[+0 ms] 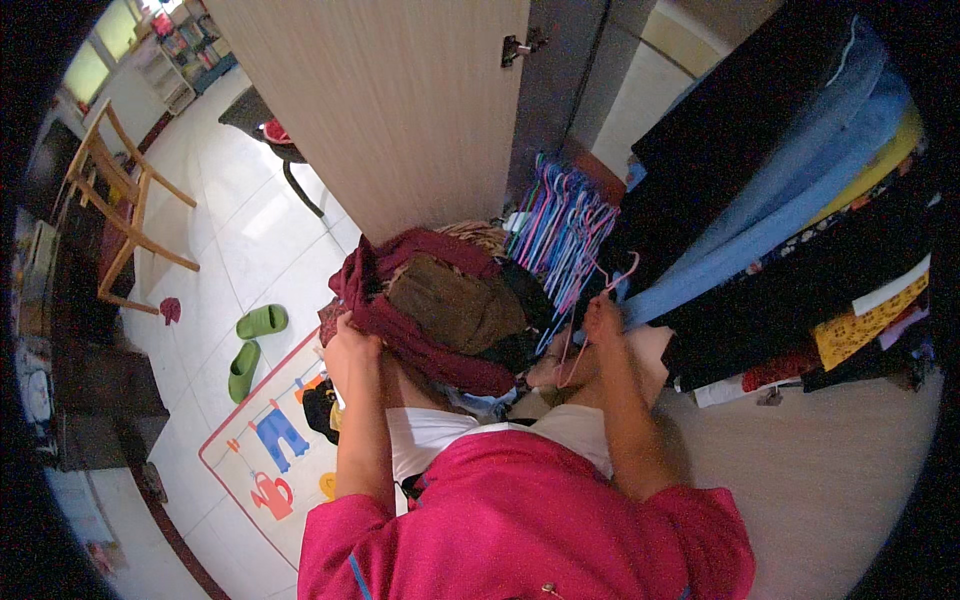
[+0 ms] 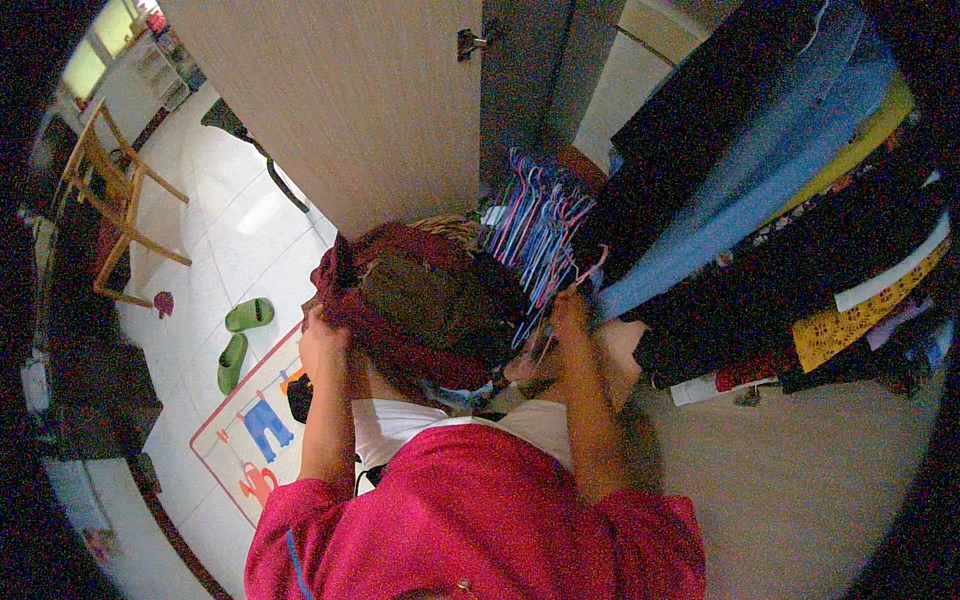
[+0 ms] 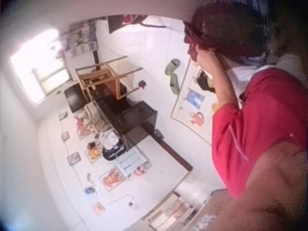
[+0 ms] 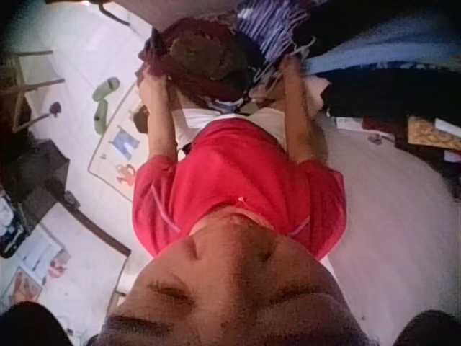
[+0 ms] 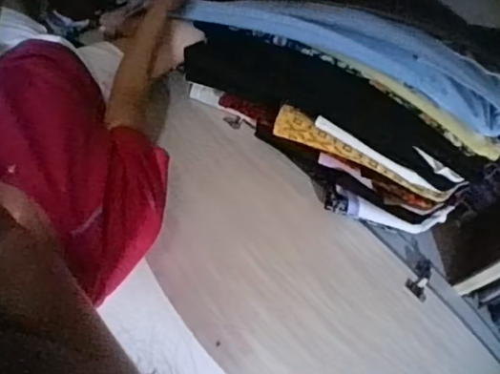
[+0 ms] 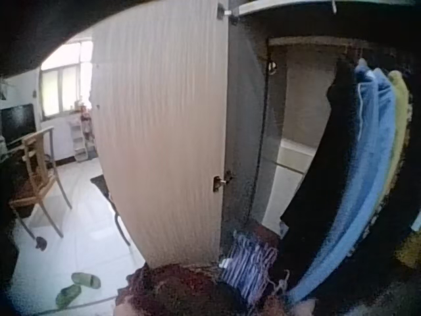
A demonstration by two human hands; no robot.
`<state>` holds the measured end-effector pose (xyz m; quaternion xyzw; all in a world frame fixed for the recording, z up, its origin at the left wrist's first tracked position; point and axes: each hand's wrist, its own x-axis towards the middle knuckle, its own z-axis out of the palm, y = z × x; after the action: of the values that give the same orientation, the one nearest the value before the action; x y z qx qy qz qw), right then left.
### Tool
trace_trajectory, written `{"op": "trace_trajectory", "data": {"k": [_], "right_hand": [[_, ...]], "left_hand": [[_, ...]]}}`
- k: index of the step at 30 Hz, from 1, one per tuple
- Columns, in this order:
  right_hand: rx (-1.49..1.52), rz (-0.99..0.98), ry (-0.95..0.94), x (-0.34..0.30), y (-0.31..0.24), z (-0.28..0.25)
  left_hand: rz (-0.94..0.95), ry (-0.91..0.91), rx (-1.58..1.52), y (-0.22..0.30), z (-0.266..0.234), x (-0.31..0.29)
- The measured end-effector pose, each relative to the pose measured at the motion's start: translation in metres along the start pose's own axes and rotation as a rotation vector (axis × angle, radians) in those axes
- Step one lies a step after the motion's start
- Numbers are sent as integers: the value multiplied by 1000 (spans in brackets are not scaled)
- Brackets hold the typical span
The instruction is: The person hangs clothes by picking up individual items from a pile on the floor, placing them onto hangers, and then hanging the hangers inside a closet.
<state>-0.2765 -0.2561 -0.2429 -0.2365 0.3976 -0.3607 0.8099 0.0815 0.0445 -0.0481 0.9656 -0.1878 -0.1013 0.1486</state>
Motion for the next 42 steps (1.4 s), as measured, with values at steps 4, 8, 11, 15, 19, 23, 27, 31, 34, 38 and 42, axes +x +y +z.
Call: {"op": "trace_trajectory", "data": {"k": [4,8,11,15,19,23,27,31,34,38,42], "right_hand": [[-395,-34,243,-42,6,57],[-252,-7,146,-64,-3,63],[-119,99,137,-82,-19,81],[-130,-102,109,-117,-39,127],[-183,-139,-40,-141,-57,157],[-908,-477,-202,-127,-44,146],[-286,493,-230,-136,5,191],[-612,310,-618,-137,-4,214],[-393,154,-542,-146,-25,229],[-191,91,-649,-204,-76,291],[-241,-21,-682,-208,-79,284]], "left_hand": [[8,51,-362,28,-19,-16],[-42,-369,-1877,12,3,15],[57,-545,-2279,29,-19,9],[745,-701,-2290,67,-83,-32],[432,-489,-2072,50,-53,-41],[-49,-403,-1556,106,-79,-94],[722,-1302,-972,115,-10,-88],[1082,-1278,-258,131,-4,-130],[909,-1460,-565,111,14,-120],[172,-1410,-989,46,92,-96],[42,-1017,-1545,79,28,-94]]}}
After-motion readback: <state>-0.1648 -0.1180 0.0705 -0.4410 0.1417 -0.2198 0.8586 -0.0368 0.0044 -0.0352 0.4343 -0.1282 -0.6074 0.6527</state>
